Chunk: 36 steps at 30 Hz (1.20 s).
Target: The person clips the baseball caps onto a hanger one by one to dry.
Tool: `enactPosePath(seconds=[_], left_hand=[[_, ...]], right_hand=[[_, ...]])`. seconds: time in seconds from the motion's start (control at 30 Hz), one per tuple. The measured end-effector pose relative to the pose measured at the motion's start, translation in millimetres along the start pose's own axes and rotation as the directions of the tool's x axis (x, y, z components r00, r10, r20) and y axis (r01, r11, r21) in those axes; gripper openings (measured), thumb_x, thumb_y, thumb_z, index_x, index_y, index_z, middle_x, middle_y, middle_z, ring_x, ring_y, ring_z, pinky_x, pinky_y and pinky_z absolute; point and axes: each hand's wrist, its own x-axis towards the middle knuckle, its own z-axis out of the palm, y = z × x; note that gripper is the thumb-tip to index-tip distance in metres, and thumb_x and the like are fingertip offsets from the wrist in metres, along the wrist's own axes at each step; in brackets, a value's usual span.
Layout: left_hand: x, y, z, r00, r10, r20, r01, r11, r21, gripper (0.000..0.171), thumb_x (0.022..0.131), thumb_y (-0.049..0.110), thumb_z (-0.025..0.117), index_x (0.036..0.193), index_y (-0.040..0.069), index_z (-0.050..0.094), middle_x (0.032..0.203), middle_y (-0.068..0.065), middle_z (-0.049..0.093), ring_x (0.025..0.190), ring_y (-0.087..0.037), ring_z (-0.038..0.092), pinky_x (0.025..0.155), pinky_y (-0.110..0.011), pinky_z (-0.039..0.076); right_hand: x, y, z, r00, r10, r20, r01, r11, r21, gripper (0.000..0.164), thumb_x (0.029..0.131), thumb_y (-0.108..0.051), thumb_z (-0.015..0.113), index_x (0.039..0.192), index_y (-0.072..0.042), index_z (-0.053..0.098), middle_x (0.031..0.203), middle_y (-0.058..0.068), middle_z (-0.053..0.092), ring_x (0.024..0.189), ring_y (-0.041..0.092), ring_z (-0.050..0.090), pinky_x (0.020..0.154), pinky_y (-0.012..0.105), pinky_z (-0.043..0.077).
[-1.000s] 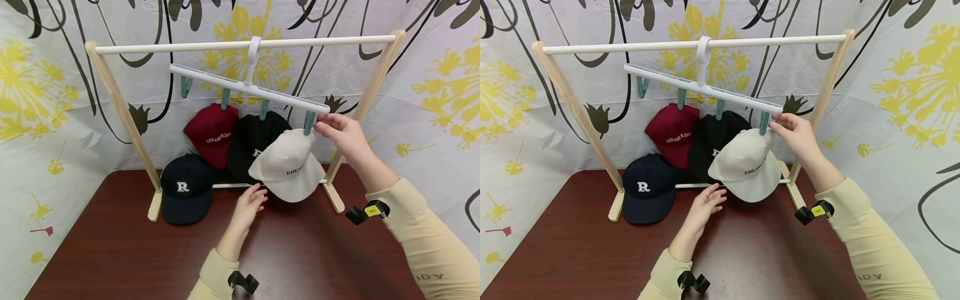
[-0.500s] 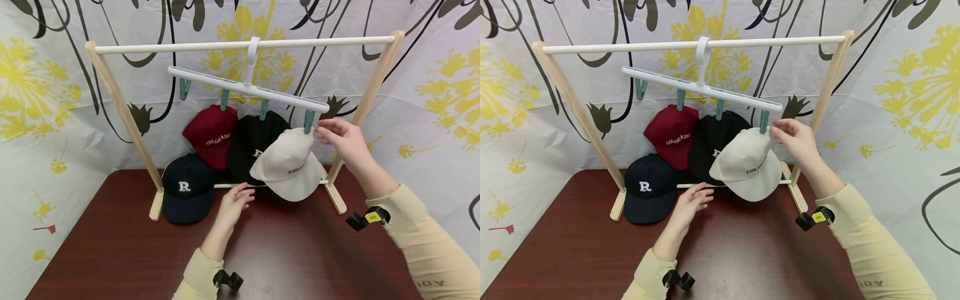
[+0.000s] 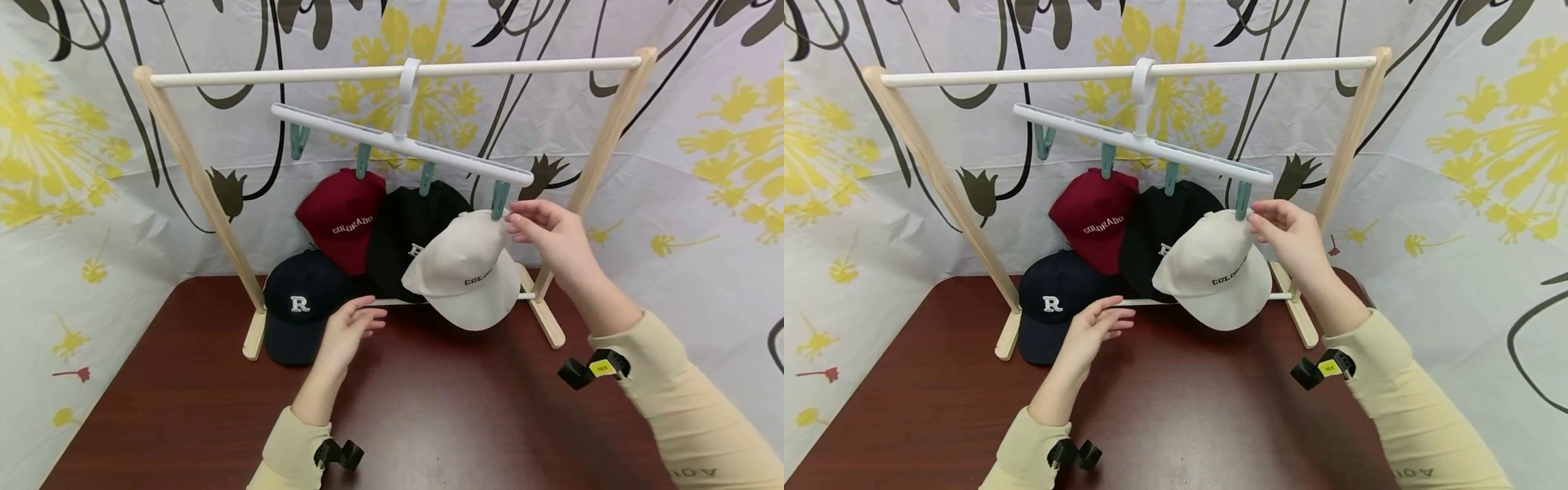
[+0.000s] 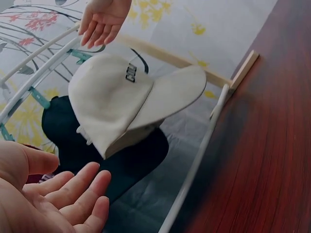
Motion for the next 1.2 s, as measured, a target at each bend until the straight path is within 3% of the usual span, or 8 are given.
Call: enactPosePath(seconds=[0.2, 0.33, 0.6, 0.83, 1.03, 1.2], left_hand=[[-3.8, 3.5, -17.4, 0.999, 0.011, -0.040, -0.009, 0.999, 0.043, 0.026, 0.097, 0.006, 0.053, 0.121, -0.002, 0.059, 0.100, -0.018, 0.069, 0.089, -0.029, 0.067, 0.087, -0.049, 0.048], [-5.9, 4.5, -30.6, 0.998, 0.018, -0.063, -0.013, 0.997, 0.076, 0.023, 0.097, 0.005, 0.052, 0.118, -0.002, 0.061, 0.098, -0.018, 0.069, 0.087, -0.028, 0.068, 0.085, -0.046, 0.050], [-13.8, 7.0, -54.9, 0.996, -0.008, -0.092, 0.020, 0.992, 0.128, 0.025, 0.098, 0.006, 0.051, 0.119, -0.006, 0.058, 0.099, -0.018, 0.069, 0.088, -0.027, 0.067, 0.081, -0.034, 0.050], [-17.8, 5.6, -71.9, 0.993, -0.003, -0.115, 0.021, 0.988, 0.154, 0.026, 0.098, 0.005, 0.051, 0.120, -0.009, 0.055, 0.098, -0.019, 0.069, 0.085, -0.023, 0.068, 0.078, -0.031, 0.051], [-21.7, 1.9, -85.3, 0.992, -0.021, -0.128, 0.042, 0.985, 0.168, 0.024, 0.098, 0.002, 0.051, 0.119, -0.009, 0.056, 0.097, -0.020, 0.068, 0.081, -0.018, 0.068, 0.079, -0.032, 0.051], [-26.0, 1.1, -98.5, 0.988, -0.026, -0.150, 0.056, 0.978, 0.202, 0.026, 0.098, 0.003, 0.049, 0.121, -0.009, 0.054, 0.099, -0.020, 0.068, 0.082, -0.017, 0.067, 0.079, -0.032, 0.050]], right_hand=[[-9, 0, 12, 0.999, -0.013, 0.030, 0.012, 1.000, 0.018, 0.025, 0.094, -0.007, 0.061, 0.114, 0.008, 0.059, 0.094, 0.001, 0.069, 0.082, 0.011, 0.065, 0.072, 0.020, 0.052], [-15, 0, 23, 0.999, -0.014, 0.044, 0.013, 0.999, 0.033, 0.031, 0.094, -0.007, 0.061, 0.117, 0.013, 0.055, 0.095, 0.003, 0.069, 0.083, 0.012, 0.065, 0.073, 0.021, 0.053], [-25, 3, 43, 0.997, -0.002, 0.080, 0.002, 1.000, -0.004, 0.034, 0.095, -0.010, 0.061, 0.119, 0.013, 0.054, 0.098, 0.003, 0.067, 0.085, 0.014, 0.065, 0.075, 0.024, 0.053], [-30, 8, 59, 0.994, 0.032, 0.108, -0.032, 0.999, -0.005, 0.035, 0.096, -0.011, 0.059, 0.121, 0.012, 0.054, 0.102, 0.009, 0.066, 0.086, 0.016, 0.064, 0.075, 0.027, 0.053], [-36, 16, 73, 0.988, 0.083, 0.133, -0.090, 0.995, 0.045, 0.034, 0.096, -0.010, 0.058, 0.121, 0.012, 0.054, 0.103, 0.010, 0.066, 0.089, 0.022, 0.064, 0.077, 0.029, 0.053], [-41, 26, 88, 0.981, 0.116, 0.155, -0.134, 0.984, 0.115, 0.033, 0.095, -0.004, 0.056, 0.121, 0.015, 0.052, 0.108, 0.024, 0.063, 0.087, 0.020, 0.065, 0.078, 0.030, 0.053]])
